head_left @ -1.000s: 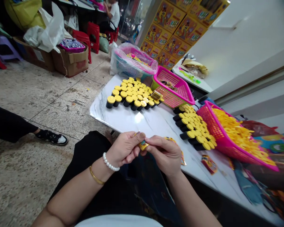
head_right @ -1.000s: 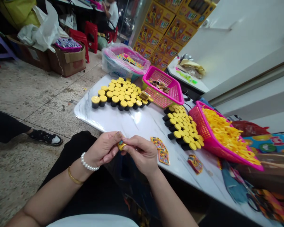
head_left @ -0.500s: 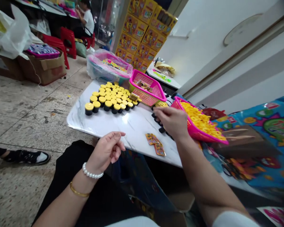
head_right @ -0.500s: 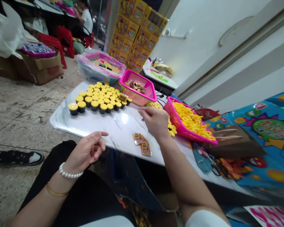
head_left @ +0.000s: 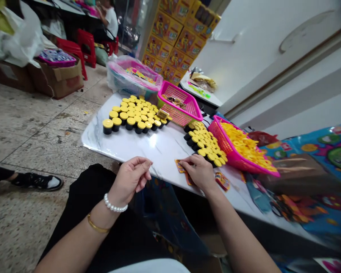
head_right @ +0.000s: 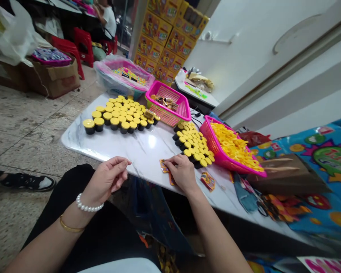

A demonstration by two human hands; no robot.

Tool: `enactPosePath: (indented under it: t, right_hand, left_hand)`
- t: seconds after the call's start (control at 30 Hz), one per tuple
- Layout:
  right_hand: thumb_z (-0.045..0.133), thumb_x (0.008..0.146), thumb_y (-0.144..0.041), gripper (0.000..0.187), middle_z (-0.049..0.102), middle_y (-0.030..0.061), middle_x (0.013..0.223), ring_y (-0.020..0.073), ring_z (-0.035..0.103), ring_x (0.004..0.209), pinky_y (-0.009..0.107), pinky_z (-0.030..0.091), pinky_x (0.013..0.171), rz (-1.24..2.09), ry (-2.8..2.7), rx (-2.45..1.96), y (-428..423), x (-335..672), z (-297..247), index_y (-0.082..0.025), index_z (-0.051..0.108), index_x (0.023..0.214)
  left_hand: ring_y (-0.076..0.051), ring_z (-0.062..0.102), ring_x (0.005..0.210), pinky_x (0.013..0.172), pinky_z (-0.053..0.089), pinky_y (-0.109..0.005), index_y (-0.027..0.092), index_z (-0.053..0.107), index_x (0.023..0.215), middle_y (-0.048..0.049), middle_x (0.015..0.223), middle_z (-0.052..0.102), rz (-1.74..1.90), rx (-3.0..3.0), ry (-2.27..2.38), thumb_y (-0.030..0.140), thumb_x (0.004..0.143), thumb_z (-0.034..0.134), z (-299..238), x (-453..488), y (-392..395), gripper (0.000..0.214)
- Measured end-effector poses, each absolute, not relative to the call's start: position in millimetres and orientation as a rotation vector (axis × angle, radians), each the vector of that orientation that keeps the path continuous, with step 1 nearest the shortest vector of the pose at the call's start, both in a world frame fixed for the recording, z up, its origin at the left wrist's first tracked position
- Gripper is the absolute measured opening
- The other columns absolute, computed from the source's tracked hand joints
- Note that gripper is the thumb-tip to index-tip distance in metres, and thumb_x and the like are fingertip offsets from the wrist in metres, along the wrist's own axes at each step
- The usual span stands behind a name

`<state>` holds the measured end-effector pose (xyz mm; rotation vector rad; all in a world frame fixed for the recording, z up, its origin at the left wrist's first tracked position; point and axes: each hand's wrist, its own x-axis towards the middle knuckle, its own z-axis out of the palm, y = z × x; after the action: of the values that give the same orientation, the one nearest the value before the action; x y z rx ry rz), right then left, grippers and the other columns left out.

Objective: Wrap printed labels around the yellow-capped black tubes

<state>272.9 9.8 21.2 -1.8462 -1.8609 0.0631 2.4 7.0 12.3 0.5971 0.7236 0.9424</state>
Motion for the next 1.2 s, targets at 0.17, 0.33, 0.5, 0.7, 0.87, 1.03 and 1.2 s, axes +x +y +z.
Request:
enactPosePath:
  t: [0.17, 0.33, 0.5, 0.7, 0.87, 1.03, 1.2]
  right_hand:
    - [0.074, 0.082, -0.037, 0.013, 0.061, 0.0037, 0.078, 0.0191, 0.059, 0.075, 0.034, 0.047, 0.069, -0.127, -1.763, -1.551, -6, 239, 35, -0.025, 0.080, 0.081]
    - [0.075, 0.083, -0.026, 0.008, 0.058, 0.0022, 0.080, 0.0154, 0.058, 0.072, 0.030, 0.046, 0.062, 0.049, -1.836, -1.336, -19, 173, 44, -0.029, 0.080, 0.088]
    - [0.075, 0.081, -0.034, 0.027, 0.064, 0.0015, 0.082, 0.0155, 0.059, 0.073, 0.030, 0.050, 0.068, 0.443, -1.623, -1.398, -8, 144, 36, -0.025, 0.073, 0.106]
    - [0.064, 0.086, -0.054, 0.040, 0.052, -0.0032, 0.053, 0.0100, 0.042, 0.047, 0.023, 0.035, 0.044, 0.853, -1.394, -1.497, 4, 134, 27, -0.019, 0.060, 0.068]
    - [0.058, 0.092, -0.050, 0.044, 0.045, -0.0040, 0.050, 0.0104, 0.039, 0.048, 0.024, 0.031, 0.043, 0.444, -1.498, -1.504, 5, 128, 19, -0.020, 0.053, 0.060]
    - [0.055, 0.095, -0.042, 0.046, 0.041, -0.0048, 0.049, 0.0092, 0.033, 0.046, 0.025, 0.029, 0.046, 0.269, -1.734, -1.413, -2, 125, 22, -0.021, 0.047, 0.055]
    - [0.050, 0.096, -0.046, 0.054, 0.034, -0.0048, 0.047, 0.0102, 0.032, 0.046, 0.027, 0.026, 0.048, 0.122, -1.808, -1.594, 22, 141, 21, -0.021, 0.040, 0.049]
  left_hand:
    - [-0.004, 0.044, 0.039, 0.032, 0.028, -0.016, 0.013, 0.064, 0.085, 0.0012, 0.061, 0.062, 1.046, 0.760, 0.782, 0.057, 0.071, 0.076, 9, 7, 1, 0.048]
    - [-0.006, 0.044, 0.041, 0.040, 0.032, -0.018, 0.014, 0.069, 0.092, 0.0027, 0.056, 0.059, 1.076, 0.969, 0.841, 0.051, 0.076, 0.074, 9, 7, -4, 0.042]
    - [-0.008, 0.047, 0.048, 0.046, 0.036, -0.019, 0.015, 0.071, 0.075, 0.0030, 0.055, 0.058, 1.250, 0.881, 0.883, 0.041, 0.077, 0.073, 11, -4, 4, 0.026]
    - [-0.006, 0.045, 0.045, 0.045, 0.036, -0.019, 0.014, 0.069, 0.082, 0.0045, 0.059, 0.056, 1.313, 0.826, 0.912, 0.040, 0.078, 0.072, 1, -4, 10, 0.026]
    - [-0.006, 0.045, 0.038, 0.038, 0.032, -0.018, 0.017, 0.065, 0.086, 0.0061, 0.056, 0.054, 1.351, 0.871, 0.974, 0.047, 0.081, 0.070, 0, -5, 8, 0.031]
    - [-0.008, 0.046, 0.039, 0.040, 0.034, -0.019, 0.017, 0.067, 0.081, 0.0066, 0.048, 0.050, 1.340, 0.868, 0.985, 0.045, 0.076, 0.075, 1, -7, 12, 0.030]
    - [-0.007, 0.042, 0.038, 0.040, 0.030, -0.019, 0.016, 0.066, 0.073, 0.0058, 0.045, 0.049, 1.374, 0.858, 1.051, 0.040, 0.077, 0.075, 0, -15, 19, 0.026]
